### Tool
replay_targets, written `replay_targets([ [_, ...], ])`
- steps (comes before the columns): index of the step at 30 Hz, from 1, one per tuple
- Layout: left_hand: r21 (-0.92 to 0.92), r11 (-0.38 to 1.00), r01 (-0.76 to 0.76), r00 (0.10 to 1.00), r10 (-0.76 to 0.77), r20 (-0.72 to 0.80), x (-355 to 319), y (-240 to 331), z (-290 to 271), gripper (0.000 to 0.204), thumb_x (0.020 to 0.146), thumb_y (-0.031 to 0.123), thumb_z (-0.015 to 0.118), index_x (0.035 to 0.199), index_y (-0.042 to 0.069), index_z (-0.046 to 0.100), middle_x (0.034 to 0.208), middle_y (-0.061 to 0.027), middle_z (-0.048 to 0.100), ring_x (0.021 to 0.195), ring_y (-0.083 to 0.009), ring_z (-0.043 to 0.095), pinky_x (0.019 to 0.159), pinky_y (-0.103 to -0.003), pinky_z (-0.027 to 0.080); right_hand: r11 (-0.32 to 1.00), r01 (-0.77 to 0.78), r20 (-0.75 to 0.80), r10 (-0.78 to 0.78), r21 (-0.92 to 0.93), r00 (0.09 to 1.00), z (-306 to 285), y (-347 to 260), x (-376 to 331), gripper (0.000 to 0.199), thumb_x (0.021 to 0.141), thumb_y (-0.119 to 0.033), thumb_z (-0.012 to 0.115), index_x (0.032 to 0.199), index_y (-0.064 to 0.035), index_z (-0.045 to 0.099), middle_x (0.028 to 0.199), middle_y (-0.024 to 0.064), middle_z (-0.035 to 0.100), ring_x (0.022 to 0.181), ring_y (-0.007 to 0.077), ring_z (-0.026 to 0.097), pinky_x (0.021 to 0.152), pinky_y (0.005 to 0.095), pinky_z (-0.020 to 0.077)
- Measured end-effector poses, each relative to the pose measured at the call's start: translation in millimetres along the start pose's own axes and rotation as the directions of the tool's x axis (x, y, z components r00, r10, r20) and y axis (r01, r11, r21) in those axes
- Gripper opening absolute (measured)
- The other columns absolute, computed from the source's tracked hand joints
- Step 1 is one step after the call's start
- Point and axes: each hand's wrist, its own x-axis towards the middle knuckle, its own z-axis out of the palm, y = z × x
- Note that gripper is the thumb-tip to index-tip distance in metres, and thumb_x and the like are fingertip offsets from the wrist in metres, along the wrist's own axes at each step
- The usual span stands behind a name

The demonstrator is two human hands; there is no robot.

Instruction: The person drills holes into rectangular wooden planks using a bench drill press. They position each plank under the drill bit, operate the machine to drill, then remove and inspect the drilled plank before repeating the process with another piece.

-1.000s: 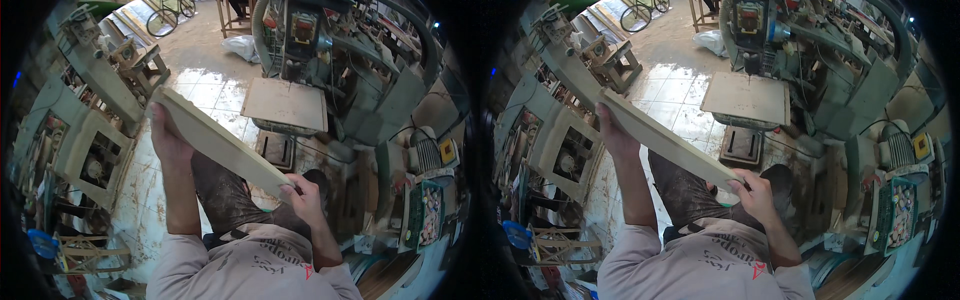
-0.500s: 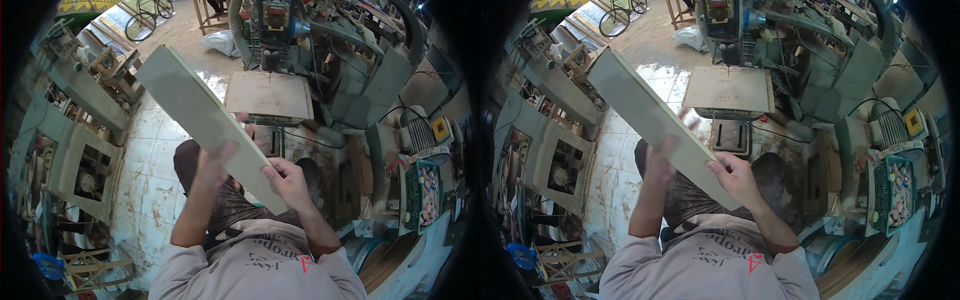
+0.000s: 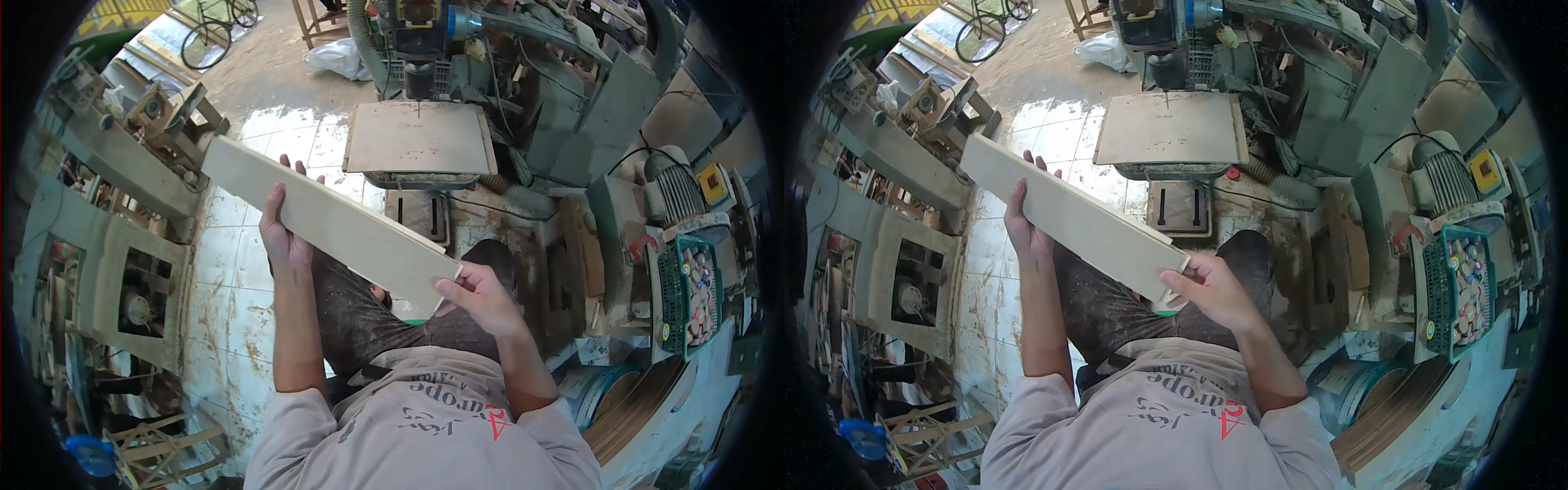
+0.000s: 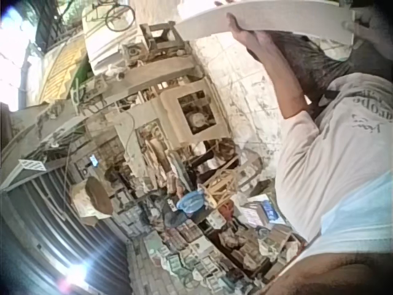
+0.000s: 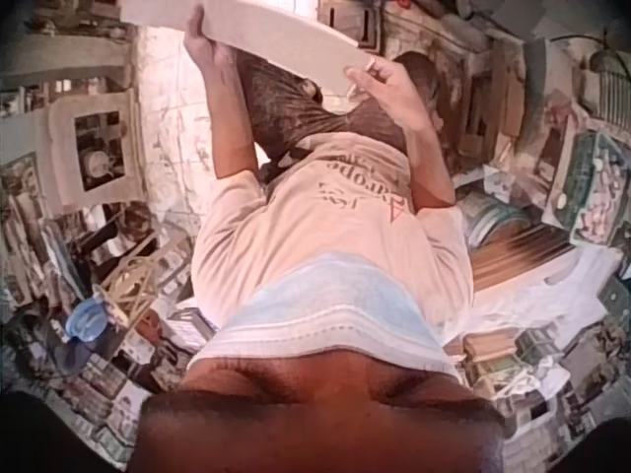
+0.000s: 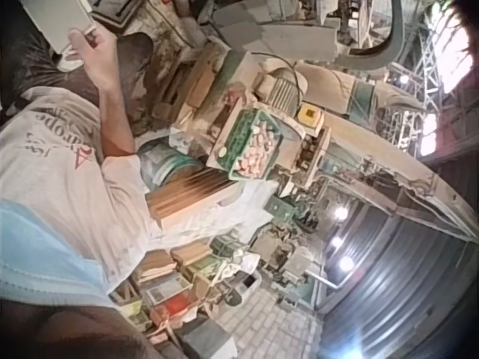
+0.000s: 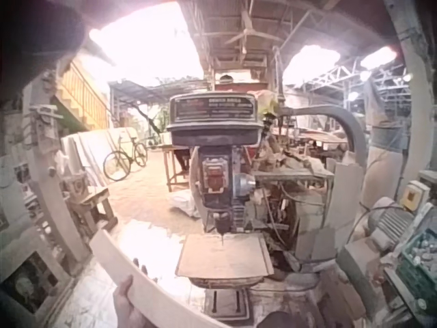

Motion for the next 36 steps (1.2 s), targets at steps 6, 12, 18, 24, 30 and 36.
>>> replay_targets([
  [6,-0.123,0.992,0.031,0.999,-0.032,-0.008,4.4,-0.5,-29.2,0.049,0.091,0.003,0.05,0.137,0.001,0.034,0.133,-0.0098,0.049,0.124,-0.0241,0.048,0.11,-0.053,0.034,0.999,0.032,-0.001,-0.032,-0.015,0.999,22.5,-5.8,-1.3,0.034,0.094,-0.022,0.06,0.118,0.0027,0.058,0.097,0.0058,0.066,0.085,0.008,0.062,0.07,0.0266,0.0561],
  [12,-0.182,0.981,0.065,0.998,-0.059,0.036,5.1,-1.6,-36.0,0.045,0.092,0.004,0.05,0.135,0.001,0.037,0.124,-0.0122,0.052,0.121,-0.0235,0.05,0.11,-0.05,0.034,0.991,0.129,-0.119,-0.125,0.029,0.985,31.6,0.3,2.1,0.032,0.095,-0.019,0.058,0.117,0.0046,0.057,0.095,0.0076,0.066,0.084,0.0084,0.062,0.069,0.0263,0.0551],
  [18,-0.217,0.975,0.048,0.998,-0.038,0.049,3.6,1.6,-26.5,0.043,0.092,0.011,0.049,0.132,0.0,0.039,0.123,-0.0126,0.053,0.119,-0.024,0.052,0.108,-0.05,0.036,0.983,0.177,-0.147,-0.181,-0.041,0.973,31.0,5.3,4.1,0.031,0.096,-0.017,0.057,0.116,0.007,0.057,0.094,0.0091,0.067,0.083,0.0105,0.063,0.07,0.0258,0.0536],
  [24,-0.014,0.997,-0.08,0.979,0.076,-0.192,-6.6,-9.4,13.8,0.051,0.082,0.017,0.053,0.126,-0.003,0.037,0.117,-0.0162,0.052,0.113,-0.0282,0.053,0.101,-0.048,0.041,0.915,0.014,-0.069,0.015,0.404,0.998,33.2,9.6,15.0,0.036,0.095,-0.022,0.057,0.115,0.0078,0.055,0.101,0.0133,0.066,0.085,0.0186,0.067,0.075,0.03,0.0574],
  [30,0.136,0.988,0.071,0.921,-0.012,-0.389,4.6,-6.6,0.8,0.037,0.07,0.008,0.049,0.104,-0.005,0.045,0.093,-0.0141,0.048,0.088,-0.0261,0.051,0.083,-0.044,0.048,0.925,0.07,-0.188,0.002,0.374,0.982,26.5,20.3,20.5,0.069,0.09,-0.022,0.065,0.144,-0.0074,0.023,0.124,0.0157,0.057,0.11,0.0246,0.06,0.087,0.0365,0.0551],
  [36,0.189,0.974,0.123,0.843,-0.002,-0.539,5.7,-9.0,-13.3,0.032,0.07,0.008,0.049,0.099,-0.003,0.044,0.092,-0.013,0.047,0.086,-0.0247,0.049,0.08,-0.044,0.048,0.707,0.412,-0.014,-0.513,-0.574,0.859,23.3,20.1,14.5,0.067,0.075,-0.019,0.079,0.133,-0.0071,0.048,0.136,0.0163,0.048,0.134,0.0334,0.037,0.108,0.0441,0.0339],
])
